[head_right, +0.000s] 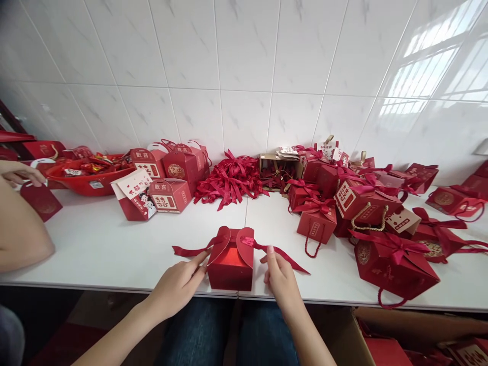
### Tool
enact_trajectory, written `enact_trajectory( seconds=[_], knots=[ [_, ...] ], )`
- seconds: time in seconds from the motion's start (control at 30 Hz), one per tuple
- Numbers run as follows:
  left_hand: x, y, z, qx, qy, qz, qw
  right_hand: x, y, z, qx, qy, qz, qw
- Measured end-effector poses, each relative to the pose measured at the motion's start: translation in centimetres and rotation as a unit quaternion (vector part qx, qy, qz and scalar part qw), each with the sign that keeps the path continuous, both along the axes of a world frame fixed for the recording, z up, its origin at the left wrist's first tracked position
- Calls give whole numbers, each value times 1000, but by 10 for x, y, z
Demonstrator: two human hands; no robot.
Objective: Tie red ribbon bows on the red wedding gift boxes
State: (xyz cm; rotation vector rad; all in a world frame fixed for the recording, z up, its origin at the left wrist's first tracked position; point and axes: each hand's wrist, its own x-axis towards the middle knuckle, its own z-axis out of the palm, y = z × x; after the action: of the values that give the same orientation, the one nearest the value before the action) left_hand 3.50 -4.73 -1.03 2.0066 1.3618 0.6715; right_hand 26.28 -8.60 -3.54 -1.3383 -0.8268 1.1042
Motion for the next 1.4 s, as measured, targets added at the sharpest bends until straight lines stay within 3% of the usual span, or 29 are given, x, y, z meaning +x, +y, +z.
enact_trajectory(
  seconds=[0.07, 0.1, 0.17, 0.23, 0.3, 0.37, 0.43, 0.57, 0.73, 0.83, 0.9, 1.0, 1.13, 1.27, 1.4],
  knots=[
    [4, 8, -2, -87, -160, 35, 983, 0, 7, -1, -23, 228, -12, 973],
    [6, 11, -3, -134, -255, 46, 956, 1, 11, -1, -26, 327, -16, 944],
    [10, 16, -4, -212, -441, 61, 870, 2, 17, 0, -25, 456, -32, 889],
    [15, 18, -3, -264, -579, 82, 767, 2, 22, 1, -19, 508, -66, 859],
    [19, 20, -1, -294, -655, 118, 686, 2, 24, 3, -10, 524, -101, 846],
    [21, 22, 2, -302, -692, 160, 636, 2, 24, 4, -1, 527, -118, 842],
    [21, 24, 4, -289, -709, 191, 614, 3, 22, 4, 16, 515, -123, 848],
    [15, 27, 10, -204, -714, 215, 634, 10, 19, 4, 80, 421, -147, 891],
    [6, 34, 32, -58, -666, 192, 718, 23, 19, 20, 203, 139, -205, 947],
    [5, 41, 54, 15, -616, 158, 771, 31, 21, 47, 252, -64, -228, 938],
    [7, 44, 71, 63, -597, 125, 790, 33, 21, 72, 278, -137, -227, 923],
    [15, 46, 100, 102, -574, 75, 809, 31, 22, 111, 317, -188, -195, 909],
    [28, 46, 134, 73, -524, 13, 849, 21, 28, 152, 346, -208, -94, 910],
    [37, 48, 152, 69, -465, -58, 881, 12, 37, 171, 386, -164, -4, 908],
    [43, 50, 164, 73, -454, -98, 883, 9, 44, 177, 369, -133, 44, 919]
  ],
)
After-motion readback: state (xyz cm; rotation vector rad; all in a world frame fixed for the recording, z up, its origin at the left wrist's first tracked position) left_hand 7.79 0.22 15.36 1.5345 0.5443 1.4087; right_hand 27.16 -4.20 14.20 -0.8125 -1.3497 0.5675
